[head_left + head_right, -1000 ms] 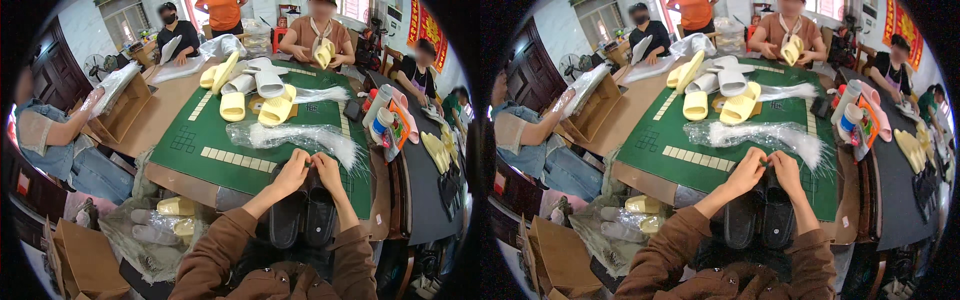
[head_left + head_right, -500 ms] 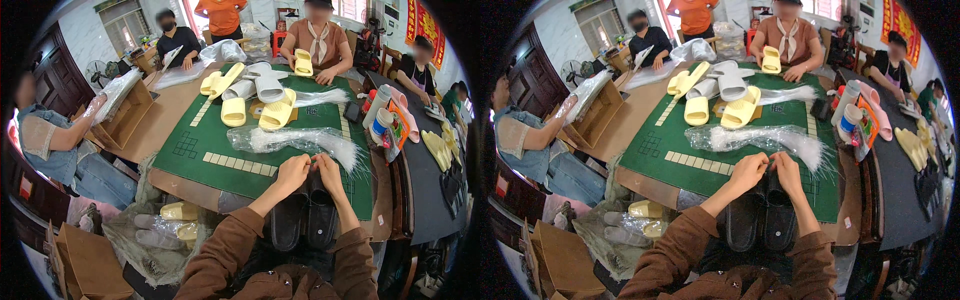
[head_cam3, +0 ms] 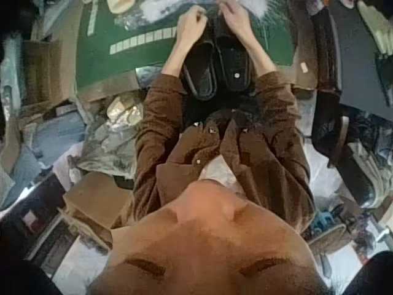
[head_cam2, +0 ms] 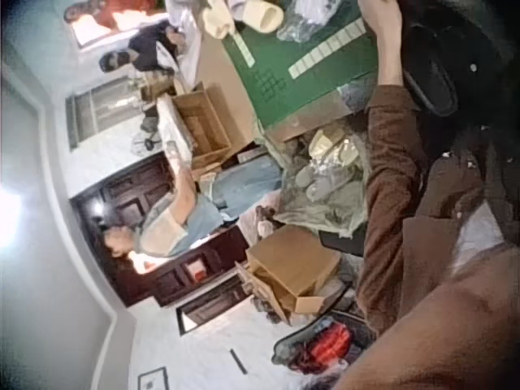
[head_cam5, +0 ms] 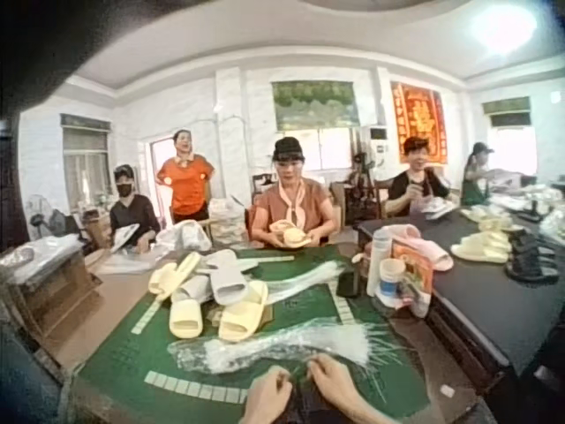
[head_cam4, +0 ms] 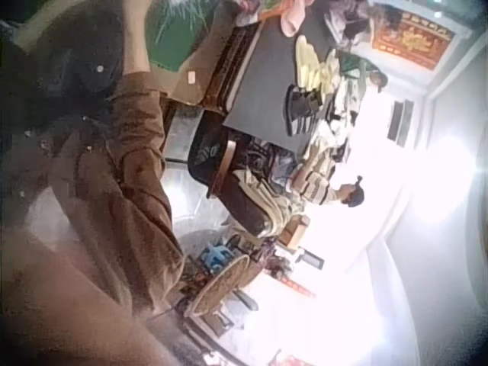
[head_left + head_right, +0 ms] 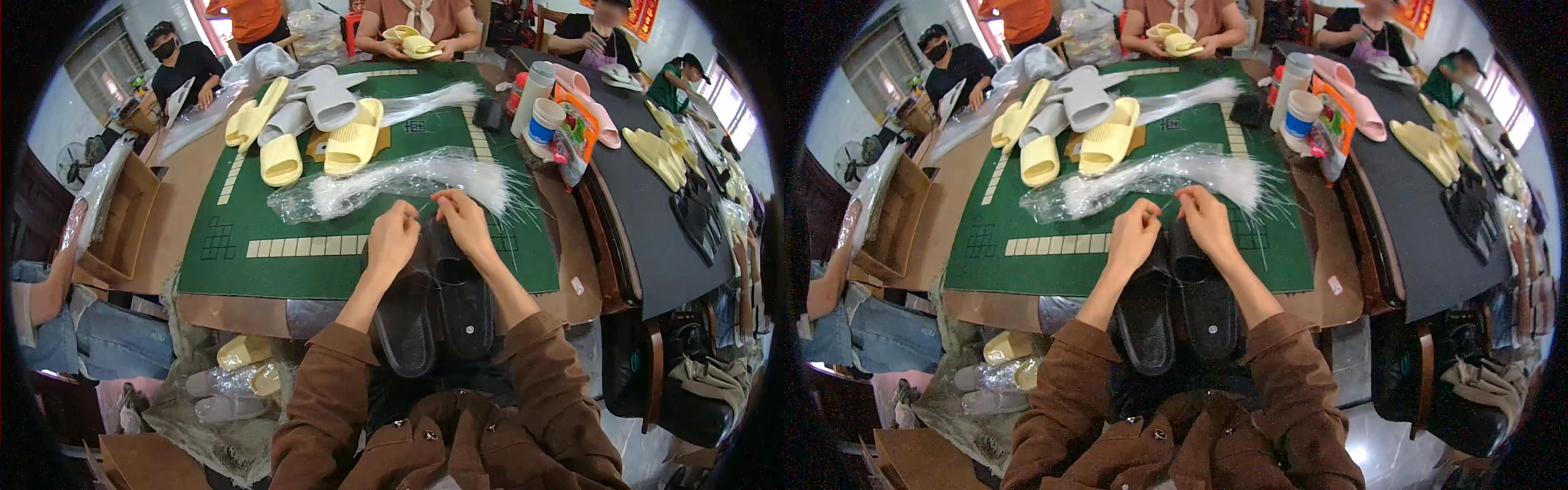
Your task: The person assembles pairs of plastic slippers by hand at a workbench. They pick up individual slipper halves, align them, and press them together to form complete pairs. The person handles multiple pairs of different colors, including yellow, white, and black, and places the finished pairs on the table.
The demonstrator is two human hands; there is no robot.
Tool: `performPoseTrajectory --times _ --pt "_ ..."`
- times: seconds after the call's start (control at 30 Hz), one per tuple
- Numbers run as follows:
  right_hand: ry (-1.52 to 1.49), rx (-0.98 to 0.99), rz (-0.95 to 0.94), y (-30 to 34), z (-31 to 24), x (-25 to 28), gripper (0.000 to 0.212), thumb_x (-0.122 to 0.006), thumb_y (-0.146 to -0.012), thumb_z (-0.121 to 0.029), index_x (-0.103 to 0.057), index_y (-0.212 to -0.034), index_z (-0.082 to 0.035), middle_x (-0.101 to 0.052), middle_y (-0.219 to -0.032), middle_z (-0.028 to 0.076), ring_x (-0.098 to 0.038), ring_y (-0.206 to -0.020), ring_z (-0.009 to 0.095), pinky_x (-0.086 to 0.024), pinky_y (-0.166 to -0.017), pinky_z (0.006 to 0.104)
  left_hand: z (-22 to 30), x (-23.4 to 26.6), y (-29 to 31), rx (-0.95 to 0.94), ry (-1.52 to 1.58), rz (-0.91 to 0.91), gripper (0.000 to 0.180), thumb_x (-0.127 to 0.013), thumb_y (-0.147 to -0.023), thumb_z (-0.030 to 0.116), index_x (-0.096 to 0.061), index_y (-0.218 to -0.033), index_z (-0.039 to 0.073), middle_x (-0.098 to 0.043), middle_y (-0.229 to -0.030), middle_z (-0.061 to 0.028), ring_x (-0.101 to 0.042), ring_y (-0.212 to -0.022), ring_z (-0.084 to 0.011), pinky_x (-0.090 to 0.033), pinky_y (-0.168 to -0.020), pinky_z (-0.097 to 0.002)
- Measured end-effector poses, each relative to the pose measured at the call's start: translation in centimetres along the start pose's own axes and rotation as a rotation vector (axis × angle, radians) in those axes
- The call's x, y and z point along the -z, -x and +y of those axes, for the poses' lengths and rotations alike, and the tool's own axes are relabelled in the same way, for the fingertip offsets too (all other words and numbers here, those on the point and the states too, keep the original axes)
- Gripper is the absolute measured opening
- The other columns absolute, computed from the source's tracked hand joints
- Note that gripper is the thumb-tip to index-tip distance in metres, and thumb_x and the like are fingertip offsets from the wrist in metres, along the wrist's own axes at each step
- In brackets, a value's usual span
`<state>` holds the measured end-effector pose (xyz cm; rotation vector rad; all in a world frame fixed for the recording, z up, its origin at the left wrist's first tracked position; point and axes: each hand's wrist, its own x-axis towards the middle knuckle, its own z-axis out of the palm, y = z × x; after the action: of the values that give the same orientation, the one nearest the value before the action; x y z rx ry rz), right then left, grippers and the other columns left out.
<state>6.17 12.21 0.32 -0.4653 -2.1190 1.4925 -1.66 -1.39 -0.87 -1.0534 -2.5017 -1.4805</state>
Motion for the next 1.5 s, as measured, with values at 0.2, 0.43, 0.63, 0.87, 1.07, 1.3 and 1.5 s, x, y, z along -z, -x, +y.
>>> performPoseTrajectory --times 0.2,0.43,0.63,0.87,1.07,1.3,1.5 --pt "0.082 -0.046 -0.090 0.1 -0.9 0.5 0.029 -0.044 -0.099 -0.022 -0.064 -0.112 -0.006 -0.061 -0.065 0.010 -0.061 -0.063 0.019 -0.047 -0.062 0.0352 0.4 -0.1 0.3 -0.010 0.039 0.013 0.007 -0.057 -0.086 0.006 -0.059 -0.089 0.000 -0.060 -0.067 -0.0150 -0.058 -0.058 -0.0251 -0.044 -0.057 -0.0356" --pt "0.268 0.072 -0.087 0.4 -1.2 -0.2 0.022 -0.051 -0.092 -0.017 -0.069 -0.100 -0.007 -0.064 -0.072 0.018 -0.064 -0.065 0.033 -0.048 -0.062 0.0407 0.6 0.3 0.4 -0.030 -0.017 0.028 0.009 -0.055 -0.085 0.005 -0.056 -0.094 0.002 -0.064 -0.080 -0.0185 -0.063 -0.076 -0.0363 -0.047 -0.065 -0.0460" --pt "0.259 0.269 0.027 0.2 0.2 -0.5 0.021 -0.057 -0.090 -0.020 -0.072 -0.094 -0.006 -0.066 -0.075 0.017 -0.065 -0.069 0.033 -0.050 -0.064 0.0399 1.1 0.1 0.4 -0.039 -0.024 -0.001 0.011 -0.054 -0.085 0.003 -0.057 -0.095 0.001 -0.062 -0.076 -0.0174 -0.061 -0.068 -0.0322 -0.046 -0.062 -0.0422" --pt "0.196 0.064 -0.057 0.4 -0.4 -0.3 0.023 -0.061 -0.090 -0.023 -0.073 -0.098 -0.006 -0.070 -0.084 0.017 -0.068 -0.076 0.032 -0.052 -0.068 0.0386 1.1 0.0 0.7 -0.126 -0.021 0.065 0.006 -0.057 -0.085 0.003 -0.056 -0.090 0.000 -0.059 -0.075 -0.0165 -0.060 -0.067 -0.0309 -0.045 -0.061 -0.0406" --pt "0.221 0.228 0.002 0.4 0.4 -0.4 0.019 -0.063 -0.088 -0.017 -0.072 -0.096 -0.002 -0.069 -0.088 0.017 -0.068 -0.078 0.031 -0.052 -0.070 0.0374 2.0 -0.2 0.5 -0.288 -0.368 0.111 0.007 -0.060 -0.085 0.008 -0.057 -0.087 0.002 -0.062 -0.082 -0.0156 -0.061 -0.075 -0.0360 -0.048 -0.065 -0.0444" --pt "0.024 0.197 0.035 0.8 -0.1 -0.7 0.021 -0.057 -0.092 -0.017 -0.070 -0.096 0.000 -0.067 -0.075 0.013 -0.065 -0.068 0.022 -0.050 -0.065 0.0346 2.5 -0.2 1.9 -0.229 -0.275 0.082 0.006 -0.060 -0.085 0.008 -0.056 -0.087 0.003 -0.062 -0.084 -0.0148 -0.060 -0.079 -0.0369 -0.047 -0.068 -0.0476" --pt "-0.010 0.088 0.053 0.6 -1.1 1.3 0.027 -0.048 -0.098 -0.016 -0.066 -0.111 -0.001 -0.064 -0.076 0.005 -0.053 -0.064 0.009 -0.044 -0.062 0.0283 5.2 1.4 5.4 -0.387 -0.095 0.093 0.007 -0.062 -0.084 0.003 -0.057 -0.088 0.002 -0.064 -0.099 -0.0124 -0.060 -0.094 -0.0326 -0.046 -0.080 -0.0415"
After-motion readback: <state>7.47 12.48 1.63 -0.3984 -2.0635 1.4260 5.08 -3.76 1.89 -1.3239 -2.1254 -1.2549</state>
